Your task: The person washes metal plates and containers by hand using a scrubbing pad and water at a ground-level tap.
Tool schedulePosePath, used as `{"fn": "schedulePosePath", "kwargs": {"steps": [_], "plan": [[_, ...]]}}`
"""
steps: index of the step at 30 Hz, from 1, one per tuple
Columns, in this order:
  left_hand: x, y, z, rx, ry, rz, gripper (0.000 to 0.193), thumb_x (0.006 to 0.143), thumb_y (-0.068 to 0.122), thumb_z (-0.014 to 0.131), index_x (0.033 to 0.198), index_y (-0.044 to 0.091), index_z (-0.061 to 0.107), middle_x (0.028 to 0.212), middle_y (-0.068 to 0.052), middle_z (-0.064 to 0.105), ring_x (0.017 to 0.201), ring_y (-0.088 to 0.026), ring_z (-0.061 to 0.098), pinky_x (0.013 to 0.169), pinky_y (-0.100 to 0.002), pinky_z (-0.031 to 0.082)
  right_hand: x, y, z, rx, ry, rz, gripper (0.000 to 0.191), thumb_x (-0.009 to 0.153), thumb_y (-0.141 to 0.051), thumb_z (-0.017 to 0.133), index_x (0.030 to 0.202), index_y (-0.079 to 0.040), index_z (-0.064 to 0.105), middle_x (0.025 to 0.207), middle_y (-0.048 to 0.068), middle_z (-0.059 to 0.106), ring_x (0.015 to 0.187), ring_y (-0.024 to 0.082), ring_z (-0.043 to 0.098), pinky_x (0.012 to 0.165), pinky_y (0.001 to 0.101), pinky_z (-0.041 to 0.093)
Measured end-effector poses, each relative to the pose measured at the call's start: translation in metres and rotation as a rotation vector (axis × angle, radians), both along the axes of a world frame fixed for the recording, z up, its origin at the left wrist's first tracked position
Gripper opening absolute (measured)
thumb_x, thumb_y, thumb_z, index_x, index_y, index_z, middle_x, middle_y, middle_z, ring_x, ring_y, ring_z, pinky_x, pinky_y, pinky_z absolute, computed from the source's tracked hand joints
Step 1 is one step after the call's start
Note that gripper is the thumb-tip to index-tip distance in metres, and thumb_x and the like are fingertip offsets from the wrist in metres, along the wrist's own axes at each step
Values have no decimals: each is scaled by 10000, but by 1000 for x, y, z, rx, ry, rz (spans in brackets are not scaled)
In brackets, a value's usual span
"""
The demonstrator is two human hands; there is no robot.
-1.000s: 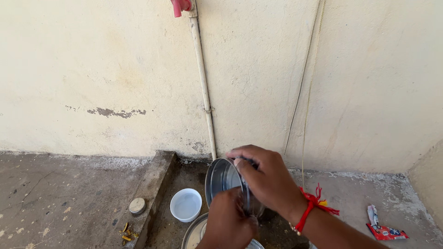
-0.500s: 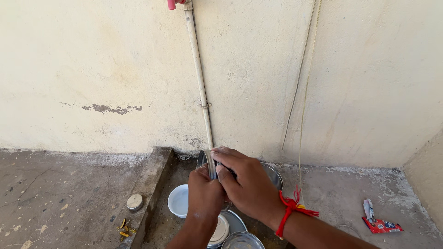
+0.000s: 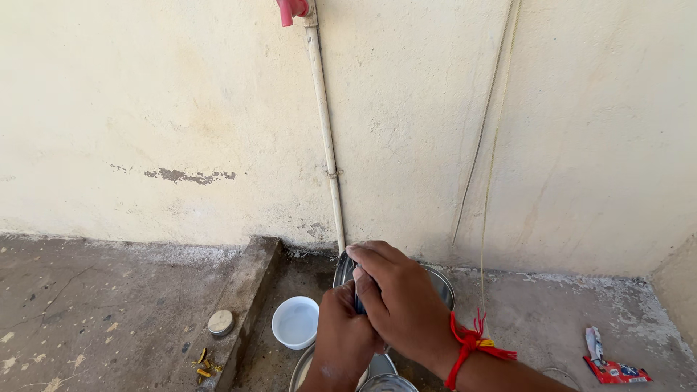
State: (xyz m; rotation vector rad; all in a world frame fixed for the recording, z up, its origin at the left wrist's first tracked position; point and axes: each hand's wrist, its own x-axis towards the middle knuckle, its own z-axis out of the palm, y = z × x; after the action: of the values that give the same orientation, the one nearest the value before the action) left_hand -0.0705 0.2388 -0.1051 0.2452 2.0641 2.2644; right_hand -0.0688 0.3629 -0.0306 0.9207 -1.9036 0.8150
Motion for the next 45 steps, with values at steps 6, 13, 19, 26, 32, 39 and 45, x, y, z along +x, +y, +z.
{"fn": "schedulePosePath", "kwargs": {"steps": [6,13,19,26,32,39,45], "plan": [[21,8,15,-129,273,-142,450,558,-168,440,896,-52,713,759,-92,745,688,-84,690,609,-260,522,-51,42,38,-360,-1391,111,409,955,-177,461,1036,50,792,802,173,803,637,229,761,663,365,624],[15,20,41,155,-279,60,190,740,-78,529,834,-56,692,632,-134,701,474,-185,627,453,-344,464,-10,14,-7,-119,-720,-119,329,908,-162,529,1032,-15,797,828,143,794,675,202,727,666,376,588],[28,8,44,-361,332,-6,261,627,-109,522,796,-35,706,626,-121,677,502,-184,557,475,-370,407,-43,32,23,-311,-997,-6,358,925,-156,485,1008,-7,800,882,146,815,651,211,711,637,355,580],[20,-1,40,-582,280,68,399,557,-137,513,840,25,744,598,-146,668,504,-200,603,502,-375,443,-32,40,-29,-386,-695,-77,319,936,-171,525,1034,-15,785,903,127,810,801,182,754,758,320,586],[20,-3,32,-216,-45,58,343,600,-159,565,895,-36,690,637,-97,679,546,-132,550,506,-349,434,-24,14,-11,-262,-579,24,319,949,-187,535,1042,-5,780,964,145,790,866,217,752,816,344,601],[20,-8,22,-386,405,-55,252,712,43,602,932,14,722,632,-49,628,582,-86,600,503,-318,427,-72,53,-12,-951,-1487,449,374,921,-199,476,935,64,741,804,148,744,647,189,695,671,349,590],[19,9,48,-707,338,467,383,939,323,608,723,15,678,454,-157,499,388,-284,462,447,-449,360,-40,14,-42,-706,-937,40,302,945,-138,565,994,44,801,737,103,688,643,129,567,590,327,471]]}}
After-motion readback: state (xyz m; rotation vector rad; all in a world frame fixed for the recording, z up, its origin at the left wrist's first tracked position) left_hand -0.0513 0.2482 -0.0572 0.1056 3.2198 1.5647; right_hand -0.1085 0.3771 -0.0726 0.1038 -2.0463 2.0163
